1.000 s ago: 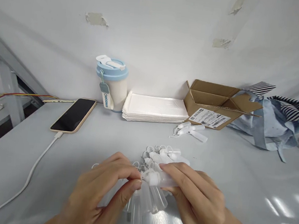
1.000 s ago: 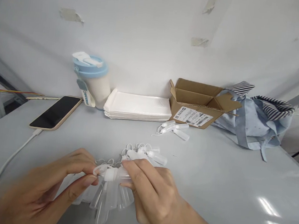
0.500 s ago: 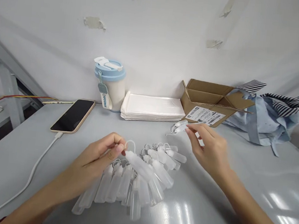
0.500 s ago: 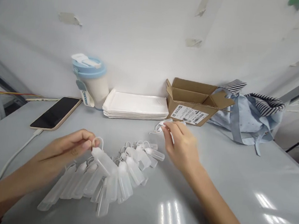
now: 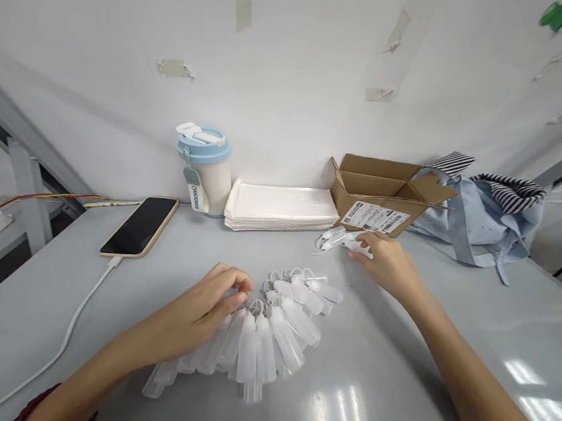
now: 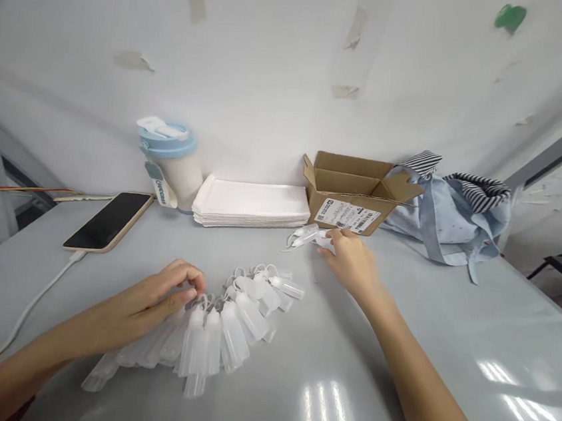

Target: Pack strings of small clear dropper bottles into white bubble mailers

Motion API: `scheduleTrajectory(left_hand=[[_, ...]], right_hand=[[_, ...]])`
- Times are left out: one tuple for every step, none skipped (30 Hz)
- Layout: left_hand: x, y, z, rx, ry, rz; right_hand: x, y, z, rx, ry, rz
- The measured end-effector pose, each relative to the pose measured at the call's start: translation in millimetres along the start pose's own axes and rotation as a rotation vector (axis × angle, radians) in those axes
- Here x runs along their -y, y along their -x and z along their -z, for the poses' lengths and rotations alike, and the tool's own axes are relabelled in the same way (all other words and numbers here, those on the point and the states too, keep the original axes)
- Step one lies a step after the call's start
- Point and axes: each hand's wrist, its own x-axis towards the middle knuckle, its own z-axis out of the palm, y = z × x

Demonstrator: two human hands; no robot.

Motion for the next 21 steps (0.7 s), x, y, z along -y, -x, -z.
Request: scheduleTrajectory(left_hand=[[-1,-1,-0.8,-0.035,-0.007,0.001],[-1,-1,-1.5,-0.068,-0.008,0.003],[-2,-2,-2.2,-0.100,-0.003,0.006],[-2,-2,-2.9,-0.123,0.008,0.016],[-2,-3,-3.5,-0.143,0.026,0.033],[-2,-3,-4.3,-0.161,0.045,0.053],[-1,-3,-5.1,-0.179,0.058,0.072],[-1,-3,-6.0,-0.199,0.062,0.081],[0,-3,-6.9,-0.222,0.057,0.081],[0,-3,-8.0,-0.245,0.045,0.072],[0,-3,-9.2,-0.267,0.032,0.059],[0,-3,-10.5,-0.286,0.022,0.043],[-1,-2,-11.7,-0.303,0.017,0.029],[-1,-2,-12.8,-0.317,0.013,0.015],[-2,-2,-13.8,-0.331,0.008,0.003],[-2,-2,-14.6,-0.342,0.002,-0.008],[-2,-2,-15.2,-0.352,-0.003,-0.014],[-2,-2,-15.5,-0.362,-0.007,-0.016],[-2,-1,-15.7,-0.372,-0.008,-0.015],[-2,-1,-15.8,-0.382,-0.007,-0.013],[-2,-1,-15.7,-0.393,-0.006,-0.008]], right_hand=[[0,0,0,0.011,0.005,-0.012],[1,0,0,0.021,0.011,-0.022],[2,0,1,0.031,0.017,-0.030],[2,1,1,0.040,0.023,-0.035],[3,1,1,0.048,0.029,-0.037],[4,1,0,0.053,0.036,-0.037],[4,1,-1,0.056,0.042,-0.038],[4,1,-2,0.056,0.048,-0.039],[4,1,-3,0.054,0.053,-0.043],[3,0,-5,0.053,0.057,-0.048],[2,-1,-7,0.055,0.059,-0.056],[1,-2,-9,0.059,0.060,-0.066],[-1,-3,-11,0.066,0.058,-0.077],[-3,-3,-12,0.075,0.052,-0.083],[-4,-4,-14,0.084,0.041,-0.083],[-6,-4,-15,0.092,0.026,-0.076],[-6,-4,-16,0.096,0.006,-0.061],[-7,-3,-16,0.094,-0.016,-0.041],[-6,-2,-15,0.085,-0.040,-0.019],[-4,-1,-14,0.065,-0.065,0.002],[-2,1,-13,0.036,-0.090,0.020]])
